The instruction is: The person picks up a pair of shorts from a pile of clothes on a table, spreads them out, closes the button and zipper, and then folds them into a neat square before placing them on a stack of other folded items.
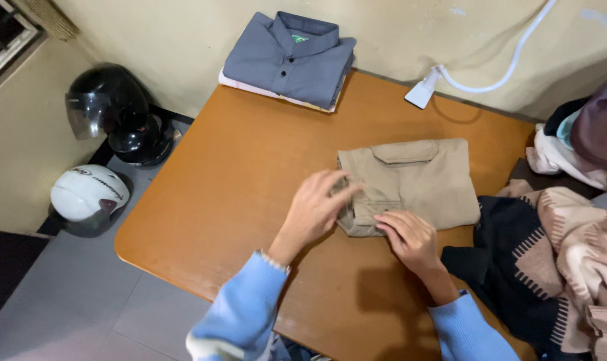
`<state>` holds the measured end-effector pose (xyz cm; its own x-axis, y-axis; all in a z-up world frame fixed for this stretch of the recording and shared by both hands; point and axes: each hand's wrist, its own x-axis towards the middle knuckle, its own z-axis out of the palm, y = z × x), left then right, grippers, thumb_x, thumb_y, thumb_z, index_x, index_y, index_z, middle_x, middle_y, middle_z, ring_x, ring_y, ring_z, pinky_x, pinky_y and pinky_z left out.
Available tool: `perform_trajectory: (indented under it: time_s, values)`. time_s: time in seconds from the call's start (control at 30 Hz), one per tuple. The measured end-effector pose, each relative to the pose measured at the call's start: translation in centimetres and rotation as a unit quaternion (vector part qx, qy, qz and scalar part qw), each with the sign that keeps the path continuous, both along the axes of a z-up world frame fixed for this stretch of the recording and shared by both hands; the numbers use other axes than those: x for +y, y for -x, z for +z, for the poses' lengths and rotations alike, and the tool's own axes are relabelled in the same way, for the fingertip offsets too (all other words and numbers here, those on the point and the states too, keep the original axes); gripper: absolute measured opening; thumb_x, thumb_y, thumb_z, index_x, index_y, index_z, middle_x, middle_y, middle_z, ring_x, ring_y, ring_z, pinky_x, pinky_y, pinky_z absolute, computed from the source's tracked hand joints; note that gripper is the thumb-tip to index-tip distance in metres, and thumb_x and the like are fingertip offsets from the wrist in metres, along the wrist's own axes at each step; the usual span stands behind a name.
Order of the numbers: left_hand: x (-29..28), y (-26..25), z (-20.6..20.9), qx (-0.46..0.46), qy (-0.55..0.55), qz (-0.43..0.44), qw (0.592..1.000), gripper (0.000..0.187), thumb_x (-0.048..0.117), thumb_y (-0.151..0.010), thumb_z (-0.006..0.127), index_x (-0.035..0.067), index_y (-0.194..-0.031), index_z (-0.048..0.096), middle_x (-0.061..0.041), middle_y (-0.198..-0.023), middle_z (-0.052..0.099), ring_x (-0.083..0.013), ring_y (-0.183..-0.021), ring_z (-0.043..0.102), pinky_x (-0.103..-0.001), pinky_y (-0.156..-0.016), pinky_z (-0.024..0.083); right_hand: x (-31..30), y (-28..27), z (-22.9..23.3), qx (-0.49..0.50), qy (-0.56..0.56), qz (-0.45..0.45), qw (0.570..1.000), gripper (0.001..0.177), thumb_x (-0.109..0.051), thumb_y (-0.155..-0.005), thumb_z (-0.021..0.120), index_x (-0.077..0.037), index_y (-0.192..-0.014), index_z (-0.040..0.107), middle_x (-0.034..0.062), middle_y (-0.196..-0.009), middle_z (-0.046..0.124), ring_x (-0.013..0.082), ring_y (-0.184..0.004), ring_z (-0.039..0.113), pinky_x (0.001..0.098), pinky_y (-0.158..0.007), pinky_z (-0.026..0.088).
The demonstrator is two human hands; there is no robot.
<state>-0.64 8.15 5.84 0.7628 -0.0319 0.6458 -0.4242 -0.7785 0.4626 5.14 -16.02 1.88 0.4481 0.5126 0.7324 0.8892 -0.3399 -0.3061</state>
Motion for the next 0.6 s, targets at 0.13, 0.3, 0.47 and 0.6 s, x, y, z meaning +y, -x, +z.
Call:
perform_trajectory:
  time_s: [0.13,0.3,0.47,0.6]
  values:
    - [-2.1,-4.8,-0.8,-0.084,-0.172,-0.180,0.965,0.032,0.011,-0.077,0.069,0.016,-0.109,0.068,-0.004,-0.111,0.069,-0.0253,-0.115,0.060,-0.039,-0.104,0.049,-1.7,0.8,1.0,-0.009,0.004,-0.045,0.999,0.018,0.001,-0.084,0.080,-0.007,-0.098,0.072,0.0078,-0.095,0.073,0.0259,-0.087,0.072,0.0354,-0.074,0.056]
    - [-3.7,-7.2,-2.9,-0.018,-0.124,-0.237,0.963,0.023,0.011,-0.085,0.068,0.017,-0.107,0.072,0.000,-0.102,0.068,-0.0227,-0.104,0.063,-0.037,-0.091,0.052,-2.7,3.3,3.8,-0.041,-0.006,-0.076,0.996,0.032,-0.006,-0.078,0.080,-0.009,-0.108,0.067,0.0084,-0.108,0.069,0.0306,-0.097,0.067,0.0416,-0.085,0.054]
    - [-4.3,-7.9,-3.4,-0.001,-0.130,-0.220,0.967,0.022,0.011,-0.081,0.070,0.018,-0.102,0.075,0.000,-0.094,0.070,-0.0227,-0.096,0.065,-0.038,-0.083,0.053,-1.7,3.9,4.7,-0.090,0.140,-0.122,0.978,0.038,-0.008,-0.081,0.078,-0.011,-0.118,0.073,0.0050,-0.106,0.068,0.0274,-0.098,0.065,0.0396,-0.084,0.053]
    - [-3.7,-7.8,-3.0,-0.025,-0.126,-0.238,0.963,0.022,0.013,-0.078,0.070,0.016,-0.100,0.074,0.000,-0.094,0.071,-0.0227,-0.097,0.066,-0.038,-0.085,0.054,-1.0,3.1,4.7,-0.126,0.139,-0.107,0.976,0.035,-0.010,-0.081,0.077,-0.009,-0.115,0.072,0.0052,-0.106,0.069,0.0262,-0.099,0.065,0.0382,-0.079,0.051]
